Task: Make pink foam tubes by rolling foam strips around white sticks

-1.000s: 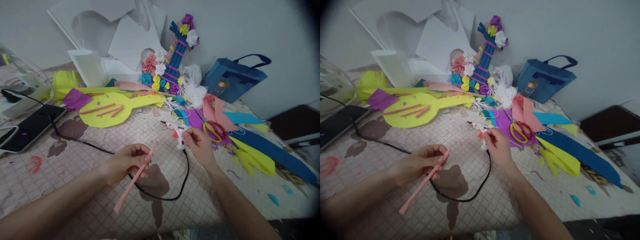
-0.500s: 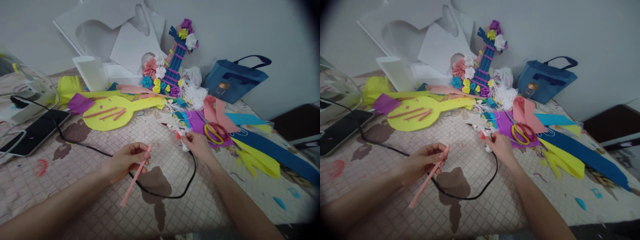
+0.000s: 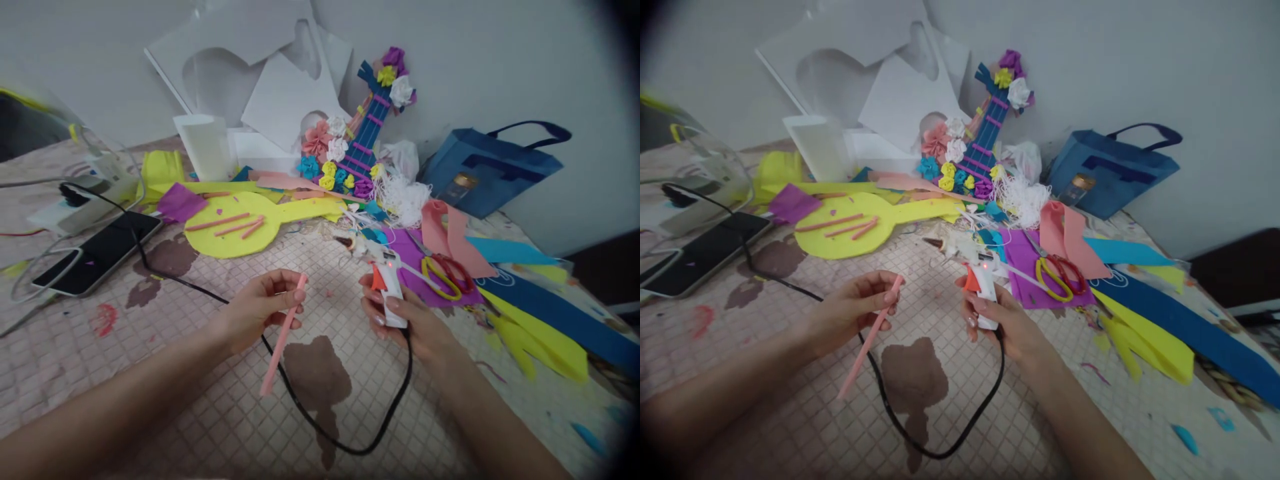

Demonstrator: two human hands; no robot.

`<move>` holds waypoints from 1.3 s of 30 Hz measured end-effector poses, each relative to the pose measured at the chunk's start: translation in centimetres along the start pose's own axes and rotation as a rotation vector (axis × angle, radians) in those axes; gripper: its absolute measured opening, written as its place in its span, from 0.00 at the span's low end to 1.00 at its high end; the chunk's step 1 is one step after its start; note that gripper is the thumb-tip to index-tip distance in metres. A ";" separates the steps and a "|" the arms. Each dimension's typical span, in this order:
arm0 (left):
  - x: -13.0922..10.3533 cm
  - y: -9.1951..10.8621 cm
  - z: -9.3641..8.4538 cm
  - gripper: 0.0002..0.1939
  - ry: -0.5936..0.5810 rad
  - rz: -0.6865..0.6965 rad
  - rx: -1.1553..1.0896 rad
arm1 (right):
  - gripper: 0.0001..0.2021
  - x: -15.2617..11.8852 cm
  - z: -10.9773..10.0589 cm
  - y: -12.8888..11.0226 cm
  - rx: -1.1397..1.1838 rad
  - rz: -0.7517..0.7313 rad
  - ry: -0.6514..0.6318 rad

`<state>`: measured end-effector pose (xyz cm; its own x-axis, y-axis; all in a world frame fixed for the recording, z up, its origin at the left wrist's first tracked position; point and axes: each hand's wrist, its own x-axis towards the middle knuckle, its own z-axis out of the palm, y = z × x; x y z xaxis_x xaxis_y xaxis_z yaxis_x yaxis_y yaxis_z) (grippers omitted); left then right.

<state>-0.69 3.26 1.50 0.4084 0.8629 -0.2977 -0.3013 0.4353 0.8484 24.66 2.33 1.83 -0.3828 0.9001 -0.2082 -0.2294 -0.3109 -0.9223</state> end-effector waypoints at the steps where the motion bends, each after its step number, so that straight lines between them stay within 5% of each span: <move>1: 0.0 0.0 0.0 0.13 0.000 0.002 -0.002 | 0.14 -0.1 0.1 0.1 0.025 -0.008 -0.016; 8: -0.1 0.2 0.0 0.13 0.020 0.017 -0.021 | 0.12 -0.9 1.0 1.0 -0.286 -0.099 0.059; 13: -0.1 0.5 -0.1 0.14 0.029 0.038 -0.048 | 0.08 -1.4 1.7 1.1 -0.759 -0.341 0.158; 19: -0.1 0.5 -0.1 0.14 0.042 0.034 -0.046 | 0.03 -1.5 2.1 1.2 -1.036 -0.551 0.147; 39: -0.3 0.6 0.1 0.13 0.044 0.040 -0.040 | 0.03 -1.4 2.0 1.5 -1.182 -0.581 0.165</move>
<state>-0.91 3.23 2.14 0.3569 0.8901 -0.2837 -0.3512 0.4092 0.8422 23.05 0.01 1.41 -0.3630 0.8631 0.3511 0.6217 0.5050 -0.5987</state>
